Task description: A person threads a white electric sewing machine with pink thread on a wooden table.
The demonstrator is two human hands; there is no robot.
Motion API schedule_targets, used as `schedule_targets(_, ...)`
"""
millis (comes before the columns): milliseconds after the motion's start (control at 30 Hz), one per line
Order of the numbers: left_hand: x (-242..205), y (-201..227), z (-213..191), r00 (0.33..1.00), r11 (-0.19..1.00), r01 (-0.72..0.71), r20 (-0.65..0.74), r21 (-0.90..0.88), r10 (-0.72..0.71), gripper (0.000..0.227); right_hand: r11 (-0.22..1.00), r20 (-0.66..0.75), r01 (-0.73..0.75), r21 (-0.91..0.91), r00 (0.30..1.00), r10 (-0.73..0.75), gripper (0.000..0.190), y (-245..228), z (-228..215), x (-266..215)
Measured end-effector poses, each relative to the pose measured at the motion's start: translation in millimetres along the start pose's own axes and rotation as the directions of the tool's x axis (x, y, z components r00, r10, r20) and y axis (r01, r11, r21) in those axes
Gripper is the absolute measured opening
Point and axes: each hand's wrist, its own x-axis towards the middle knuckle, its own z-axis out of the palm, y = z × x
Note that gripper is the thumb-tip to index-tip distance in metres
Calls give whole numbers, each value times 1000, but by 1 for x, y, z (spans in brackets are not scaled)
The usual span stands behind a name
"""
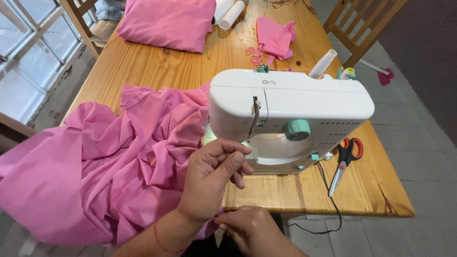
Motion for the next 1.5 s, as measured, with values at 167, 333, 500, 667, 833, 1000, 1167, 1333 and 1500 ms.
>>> schedule_targets(167,-36,-30,-13,994,976,-108,-14,188,113,12,985,0,-172,12,985,172,30,-28,-68,20)
schedule_targets(333,-74,-50,-28,926,740,-373,169,560,338,11,919,-408,-284,273,831,378,38,-36,-80,33)
schedule_targets(500,-80,-78,-57,856,489,-480,511,728,80,20,818,-388,-92,568,847,365,23,-31,-50,31)
schedule_targets(667,-33,-9,-40,977,899,-146,202,413,65,31,923,-405,-172,344,860,311,15,-34,-33,20)
schedule_targets(833,-12,-14,-14,993,994,106,46,24,-107,32,991,-306,-124,58,942,136,16,-22,-20,-3)
schedule_targets(1000,-30,-36,-14,995,987,6,-100,161,10,11,992,-65,-69,-110,996,62,27,-22,-69,-37)
schedule_targets(1167,-53,-31,-20,995,890,-49,-58,454,84,19,750,-413,-360,-555,902,127,10,57,-169,-117)
schedule_targets(1333,-63,-20,-20,956,597,-246,90,764,278,12,383,-274,-347,-856,933,234,27,111,-237,-161)
schedule_targets(1500,-80,-23,-34,862,430,-492,356,757,360,20,449,230,103,-888,943,239,58,157,-253,-156)
